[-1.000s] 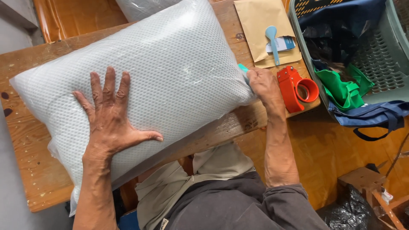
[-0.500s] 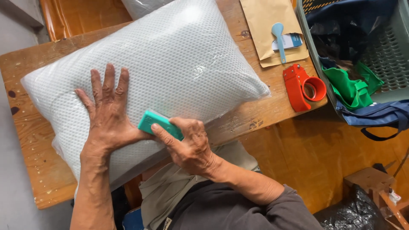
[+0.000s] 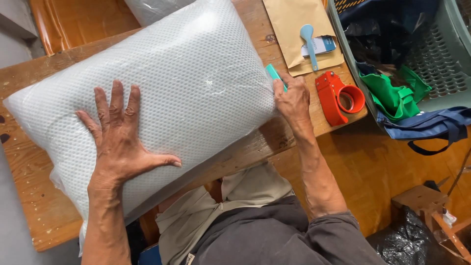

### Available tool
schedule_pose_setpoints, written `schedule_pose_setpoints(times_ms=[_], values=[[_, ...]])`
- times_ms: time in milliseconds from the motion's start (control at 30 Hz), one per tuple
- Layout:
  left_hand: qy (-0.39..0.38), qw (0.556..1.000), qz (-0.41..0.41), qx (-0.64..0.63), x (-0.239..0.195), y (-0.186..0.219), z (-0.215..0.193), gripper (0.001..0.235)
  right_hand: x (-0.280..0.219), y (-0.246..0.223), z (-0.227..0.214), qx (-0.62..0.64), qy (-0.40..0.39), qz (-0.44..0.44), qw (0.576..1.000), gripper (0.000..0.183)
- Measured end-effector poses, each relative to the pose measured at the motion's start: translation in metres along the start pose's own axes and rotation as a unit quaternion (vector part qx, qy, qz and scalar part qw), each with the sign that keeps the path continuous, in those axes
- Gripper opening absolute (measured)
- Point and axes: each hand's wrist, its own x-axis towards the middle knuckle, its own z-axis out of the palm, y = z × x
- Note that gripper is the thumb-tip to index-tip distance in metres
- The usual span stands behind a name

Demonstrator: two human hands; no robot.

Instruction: The person uses a green sponge to wipe the surface of a white pillow wrapped in clear plastic. They repeatedly rub the sponge across the pillow's surface, flipping it over to clean both sides.

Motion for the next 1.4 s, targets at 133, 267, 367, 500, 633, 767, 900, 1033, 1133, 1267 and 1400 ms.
schedule_pose_setpoints(times_ms=[133,267,367,500,633,767,900,1033,1133,1267,1400], values=[[0.000,1.000,0.001,0.001,0.000,-0.002,-0.001,0.165,-0.002,-0.020,-0.037,0.085,-0.099,0.059,0.990,0.041],[-0.008,1.000,-0.005,-0.008,0.001,-0.007,-0.004,0.164,-0.018,-0.003,-0.056,0.213,-0.128,0.068,0.966,0.017],[-0.022,1.000,-0.012,-0.017,0.004,-0.008,-0.006,0.164,-0.049,0.007,-0.040,0.231,0.078,-0.031,0.969,0.045],[-0.031,0.999,-0.005,-0.024,0.006,-0.009,-0.009,0.165,-0.131,-0.057,-0.020,0.278,0.201,-0.132,0.930,0.057],[-0.031,0.999,-0.004,-0.018,0.005,-0.008,-0.010,0.168,-0.171,-0.101,0.040,0.263,0.148,-0.390,0.870,0.061],[-0.024,0.999,-0.014,-0.028,0.004,-0.010,-0.008,0.154,-0.176,-0.119,0.064,0.081,0.145,-0.504,0.848,0.053],[-0.030,1.000,-0.008,0.004,0.006,-0.016,-0.001,0.167,-0.140,-0.091,0.050,-0.019,0.236,-0.471,0.850,0.057],[-0.030,0.999,-0.008,-0.007,0.008,-0.017,0.001,0.166,-0.099,-0.047,0.032,-0.118,0.264,-0.370,0.883,0.063],[-0.019,1.000,-0.001,-0.006,0.008,-0.015,0.001,0.164,-0.062,-0.023,0.017,-0.099,0.285,-0.295,0.907,0.057],[-0.026,1.000,0.000,0.006,0.008,-0.008,0.000,0.166,-0.017,0.021,0.014,-0.038,0.151,-0.141,0.978,0.052],[-0.022,1.000,0.001,0.009,0.007,-0.010,0.001,0.165,0.004,0.009,-0.033,0.019,-0.010,-0.017,1.000,0.052]])
